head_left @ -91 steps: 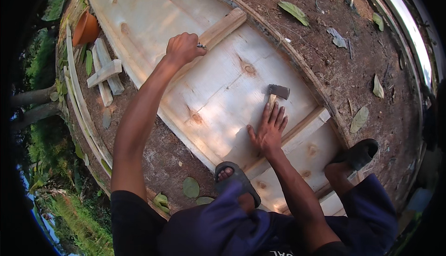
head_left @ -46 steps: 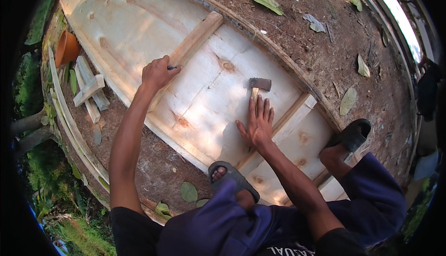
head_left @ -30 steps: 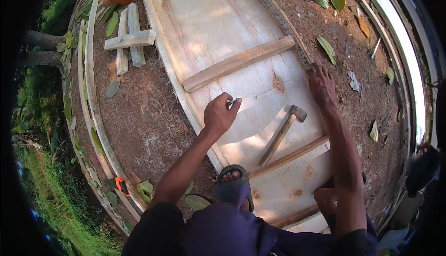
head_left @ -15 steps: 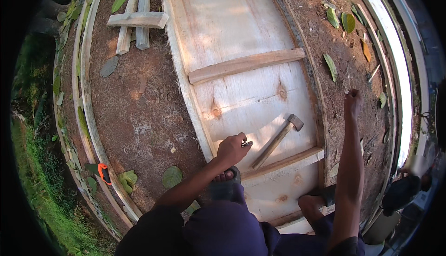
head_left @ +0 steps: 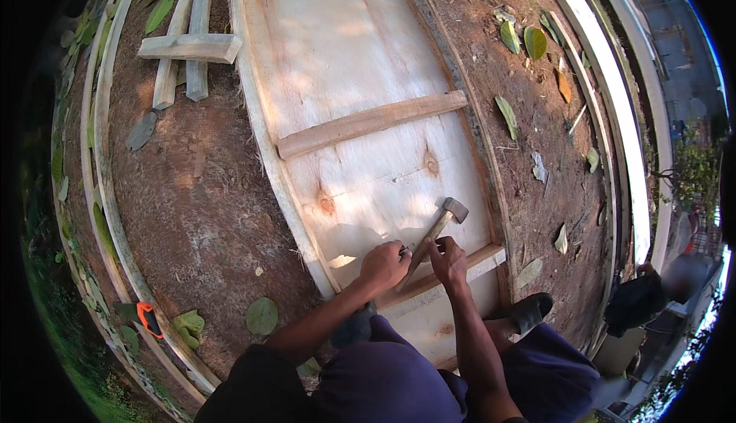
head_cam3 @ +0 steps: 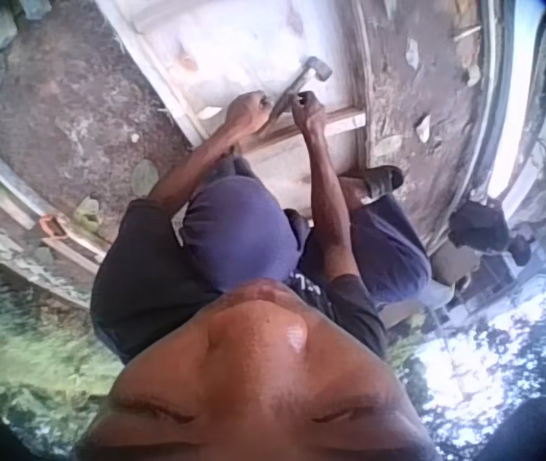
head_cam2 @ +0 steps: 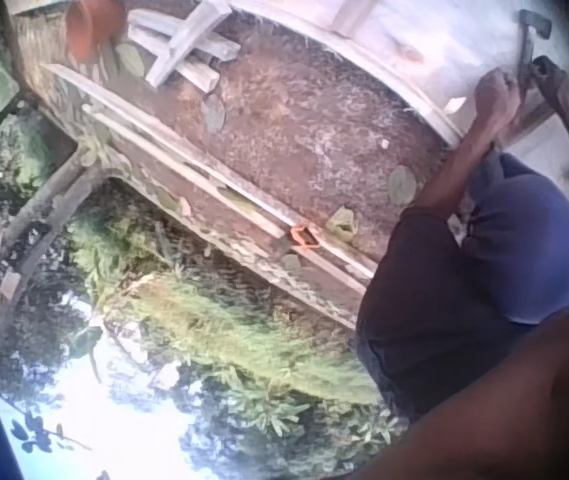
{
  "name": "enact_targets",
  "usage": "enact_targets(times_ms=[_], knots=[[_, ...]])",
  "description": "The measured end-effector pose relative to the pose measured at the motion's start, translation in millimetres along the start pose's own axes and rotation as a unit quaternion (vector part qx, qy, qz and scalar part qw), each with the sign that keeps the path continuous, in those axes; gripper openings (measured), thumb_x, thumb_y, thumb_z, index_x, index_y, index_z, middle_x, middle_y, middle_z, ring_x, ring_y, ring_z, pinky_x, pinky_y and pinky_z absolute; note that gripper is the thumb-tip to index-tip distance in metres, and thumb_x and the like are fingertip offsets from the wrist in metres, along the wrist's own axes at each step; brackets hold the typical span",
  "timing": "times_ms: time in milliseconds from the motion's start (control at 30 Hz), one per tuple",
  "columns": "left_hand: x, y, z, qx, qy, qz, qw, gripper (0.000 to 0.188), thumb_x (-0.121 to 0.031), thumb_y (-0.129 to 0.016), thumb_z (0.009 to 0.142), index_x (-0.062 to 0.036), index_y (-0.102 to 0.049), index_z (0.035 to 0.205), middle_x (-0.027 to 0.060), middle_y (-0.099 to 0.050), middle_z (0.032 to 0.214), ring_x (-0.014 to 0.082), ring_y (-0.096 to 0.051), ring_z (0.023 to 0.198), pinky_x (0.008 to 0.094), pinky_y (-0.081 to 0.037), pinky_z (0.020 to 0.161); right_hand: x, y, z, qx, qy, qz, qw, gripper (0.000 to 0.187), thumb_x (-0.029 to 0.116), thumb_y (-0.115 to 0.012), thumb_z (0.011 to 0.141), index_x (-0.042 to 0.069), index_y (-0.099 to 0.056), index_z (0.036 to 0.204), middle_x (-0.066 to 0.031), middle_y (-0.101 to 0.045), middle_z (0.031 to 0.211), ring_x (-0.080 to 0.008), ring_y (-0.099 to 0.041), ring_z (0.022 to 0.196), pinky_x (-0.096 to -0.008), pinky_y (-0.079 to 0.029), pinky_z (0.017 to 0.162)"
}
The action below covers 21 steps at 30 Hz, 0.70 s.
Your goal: The person assembles a wooden structure by placing wooden planks across a boat-shaped frame and securing them with nails using a hammer. The person repeatedly positions planks, hammers nails, and adjusts the pieces to complete the assembly.
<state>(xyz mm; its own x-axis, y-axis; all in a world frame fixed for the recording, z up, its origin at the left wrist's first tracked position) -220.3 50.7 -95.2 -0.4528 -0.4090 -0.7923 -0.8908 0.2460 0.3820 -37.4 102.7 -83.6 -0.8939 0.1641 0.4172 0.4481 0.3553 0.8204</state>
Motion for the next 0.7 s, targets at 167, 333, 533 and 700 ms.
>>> enact_targets(times_ms=[167,333,533,700], knots=[[24.2,51.1,-2.7,-0.073,0.028,-0.063,0.995,0.028,-0.027,-0.056,0.099,0.0004,-0.061,0.098,0.0236,-0.067,0.095,0.0443,-0.066,0.087,0.0529,-0.051,0.076,17.5,-12.8,0.9,0.006,-0.082,-0.023,0.996,0.053,0.045,-0.07,0.089,-0.007,-0.058,0.094,-0.0258,-0.07,0.086,-0.0405,-0.071,0.084,-0.047,-0.055,0.076],[25.9,130.2,-32.0,-0.232,-0.066,-0.135,0.961,0.018,-0.017,-0.052,0.103,-0.0006,-0.056,0.108,0.0223,-0.063,0.097,0.0433,-0.064,0.088,0.0506,-0.05,0.074,19.1,-8.8,1.4,-0.09,-0.184,0.257,0.944,0.041,0.028,-0.065,0.093,-0.007,-0.047,0.104,-0.0131,-0.061,0.08,-0.0232,-0.067,0.067,-0.0382,-0.054,0.056],[68.3,200.1,-67.5,-0.407,-0.047,-0.027,0.912,0.013,-0.007,-0.053,0.1,0.0013,-0.056,0.11,0.0211,-0.058,0.093,0.0426,-0.06,0.085,0.0489,-0.048,0.072,48.9,-3.7,25.3,-0.153,-0.153,0.389,0.896,0.032,0.023,-0.057,0.098,-0.004,-0.043,0.109,-0.0093,-0.055,0.078,-0.0165,-0.053,0.048,-0.0304,-0.046,0.043],[123.9,187.3,-65.0,-0.449,0.052,-0.107,0.886,0.012,-0.009,-0.051,0.102,0.0006,-0.051,0.108,0.0226,-0.056,0.092,0.0441,-0.058,0.083,0.0493,-0.045,0.071,140.4,38.3,52.3,-0.2,0.019,0.322,0.925,0.026,0.021,-0.063,0.099,0.003,-0.045,0.106,-0.0053,-0.052,0.074,-0.0112,-0.051,0.049,-0.0268,-0.044,0.043]])
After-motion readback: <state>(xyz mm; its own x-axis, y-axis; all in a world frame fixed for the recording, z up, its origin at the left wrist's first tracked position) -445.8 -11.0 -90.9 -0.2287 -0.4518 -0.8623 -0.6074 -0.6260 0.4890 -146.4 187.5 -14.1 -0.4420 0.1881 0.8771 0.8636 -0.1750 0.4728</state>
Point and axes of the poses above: each hand's wrist, its own z-axis towards the middle knuckle, its own y-axis out of the back of the hand, x = y × z, the point moved 9 cm from there along z, towards the middle knuckle
